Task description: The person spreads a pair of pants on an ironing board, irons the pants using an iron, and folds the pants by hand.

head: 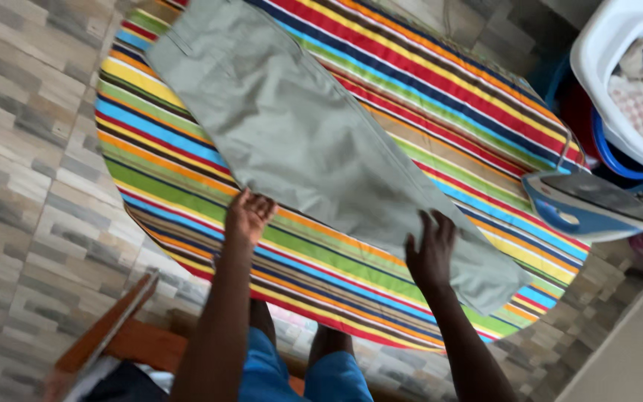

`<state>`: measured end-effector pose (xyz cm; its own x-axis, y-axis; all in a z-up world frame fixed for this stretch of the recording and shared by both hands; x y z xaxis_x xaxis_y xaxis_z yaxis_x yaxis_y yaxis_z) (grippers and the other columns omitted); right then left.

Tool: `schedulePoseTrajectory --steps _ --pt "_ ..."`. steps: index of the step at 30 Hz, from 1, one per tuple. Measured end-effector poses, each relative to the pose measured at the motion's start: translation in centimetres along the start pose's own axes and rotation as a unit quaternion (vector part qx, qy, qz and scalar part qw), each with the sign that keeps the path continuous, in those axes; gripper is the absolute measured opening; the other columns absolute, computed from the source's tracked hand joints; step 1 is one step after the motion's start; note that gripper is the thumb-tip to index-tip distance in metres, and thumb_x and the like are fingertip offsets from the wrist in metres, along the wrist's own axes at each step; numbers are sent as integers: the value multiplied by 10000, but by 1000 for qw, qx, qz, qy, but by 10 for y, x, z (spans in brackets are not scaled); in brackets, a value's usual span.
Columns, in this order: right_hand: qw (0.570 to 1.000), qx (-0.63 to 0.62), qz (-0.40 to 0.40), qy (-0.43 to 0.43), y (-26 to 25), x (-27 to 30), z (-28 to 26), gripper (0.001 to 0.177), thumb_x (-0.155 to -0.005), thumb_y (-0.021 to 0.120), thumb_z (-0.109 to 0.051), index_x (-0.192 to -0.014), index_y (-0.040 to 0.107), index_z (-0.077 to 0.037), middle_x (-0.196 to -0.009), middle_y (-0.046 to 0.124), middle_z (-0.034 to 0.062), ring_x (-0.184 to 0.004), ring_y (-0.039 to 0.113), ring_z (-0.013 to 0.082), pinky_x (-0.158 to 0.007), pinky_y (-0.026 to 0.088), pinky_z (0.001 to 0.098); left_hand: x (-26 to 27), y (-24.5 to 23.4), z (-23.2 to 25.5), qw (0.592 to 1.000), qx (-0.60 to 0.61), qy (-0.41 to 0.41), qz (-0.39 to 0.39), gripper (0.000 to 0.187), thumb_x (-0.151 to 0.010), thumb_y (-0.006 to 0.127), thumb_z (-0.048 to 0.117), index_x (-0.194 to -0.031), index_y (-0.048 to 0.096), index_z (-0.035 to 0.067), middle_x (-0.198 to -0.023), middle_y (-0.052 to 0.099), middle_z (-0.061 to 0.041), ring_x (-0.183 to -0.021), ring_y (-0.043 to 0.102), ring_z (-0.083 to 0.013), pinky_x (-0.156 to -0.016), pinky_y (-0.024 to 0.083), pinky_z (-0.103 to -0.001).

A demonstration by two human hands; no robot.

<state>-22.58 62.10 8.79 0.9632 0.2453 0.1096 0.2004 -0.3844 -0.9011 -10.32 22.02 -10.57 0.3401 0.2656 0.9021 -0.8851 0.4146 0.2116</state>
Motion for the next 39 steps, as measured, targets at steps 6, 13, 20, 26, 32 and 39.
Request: schedulePoseTrajectory --steps 6,13,20,26,32,39 --pt "985 -98 -7 -145 38 -146 -161 301 -914 676 -78 -1211 644 -41 -1186 657 203 -1163 570 430 -1035 465 510 -16 -2 10 999 2 49 -17 208 -979 662 155 -1054 605 -30 -851 689 -120 -742 705 -239 -667 625 -349" --pt "963 -170 -2 -209 117 -314 -299 252 -943 665 -77 -1195 665 -65 -1174 679 169 -1167 585 410 -1010 494 503 2 3 40 988 -140 -48 51 219 -905 688 68 -1080 617 -45 -870 725 -160 -736 748 -270 -703 655 -389" --pt "950 -146 99 -258 186 -431 -338 493 -870 791 -101 -1283 570 53 -1246 601 279 -1148 526 497 -948 470 557 4 11 5 988 -19 -150 20 293 -918 642 154 -1147 584 -18 -1065 637 -193 -1021 674 -367 -944 587 -531" --pt "957 -247 5 -155 202 -454 -326 313 -849 850 -95 -1067 645 -6 -968 684 166 -900 685 360 -790 543 467 5 19 -16 981 123 -150 -14 287 -833 725 164 -1066 607 47 -1063 654 -123 -1069 619 -298 -978 510 -526" --pt "929 -300 9 -216 195 -456 -333 278 -884 779 14 -1077 580 29 -960 652 143 -860 648 320 -738 509 439 -1 12 -27 980 156 -122 11 320 -847 780 170 -1107 621 73 -1009 598 -63 -948 553 -238 -877 460 -482" --pt "908 -367 -34 -199 231 -463 -331 196 -1029 757 -25 -970 578 29 -827 569 147 -777 560 354 -723 477 416 35 20 29 996 -8 -72 49 351 -821 723 143 -1136 569 133 -1085 686 -55 -1053 671 -213 -841 621 -406"
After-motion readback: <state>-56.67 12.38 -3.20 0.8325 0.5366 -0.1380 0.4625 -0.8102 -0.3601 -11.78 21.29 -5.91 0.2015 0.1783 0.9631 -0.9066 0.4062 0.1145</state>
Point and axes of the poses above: each hand's wrist, its own x-axis away from the middle knuckle, its own y-axis out of the palm, z = x × y, the point moved 10 cm from there along -x, towards the middle knuckle
